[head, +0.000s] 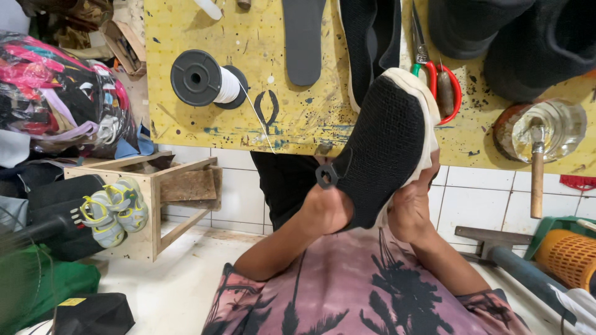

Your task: The person holds a black slip-on shoe and uses a needle and white thread to sew the sole to the upper part of the shoe. They pull the thread through the material repeatedly to secure the sole.

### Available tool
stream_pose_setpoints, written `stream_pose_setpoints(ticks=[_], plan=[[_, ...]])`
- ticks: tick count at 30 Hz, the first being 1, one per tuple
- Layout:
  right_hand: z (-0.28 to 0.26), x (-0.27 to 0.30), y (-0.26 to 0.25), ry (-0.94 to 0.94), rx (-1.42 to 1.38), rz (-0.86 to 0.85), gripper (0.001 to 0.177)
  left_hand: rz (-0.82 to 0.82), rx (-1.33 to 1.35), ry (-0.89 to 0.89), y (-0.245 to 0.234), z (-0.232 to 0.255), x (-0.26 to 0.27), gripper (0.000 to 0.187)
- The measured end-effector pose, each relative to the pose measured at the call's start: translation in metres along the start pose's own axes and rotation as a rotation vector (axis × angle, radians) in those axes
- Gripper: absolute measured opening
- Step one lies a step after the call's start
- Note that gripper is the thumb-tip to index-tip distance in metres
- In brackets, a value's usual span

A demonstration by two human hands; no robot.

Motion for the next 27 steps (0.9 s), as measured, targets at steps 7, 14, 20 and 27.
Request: stream_pose_setpoints(ticks=[7,14,20,27], plan=[[-0.057,-0.038,0.012,0.100,-0.266,-0.079,0.057,-0.331,-0.334,0.132,0.016,0.012,-0.002,0.053],[-0.042,-0.043,0.010,0.040,-0.546,-0.093,0.039,-0.261,-0.466,0.149,0.021,0.012,0.004,0.053],[-0.046,-0.042,0.023,-0.004,-0.522,0.005,0.045,-0.253,-0.642,0.062,0.041,0.025,-0.010,0.047],[-0.055,-0.046,0.033,0.034,-0.548,-0.025,0.041,-0.120,-0.447,0.138,0.018,0.021,-0.003,0.053]])
Point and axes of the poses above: each hand's wrist, its own x-axis away from the middle knuckle, its own y-axis out of the palm, z = x × y, the point moved 3 cm from there along -x, towards the middle knuckle, and after that the axes turned 12 degrees about y, right-handed, at the moved point
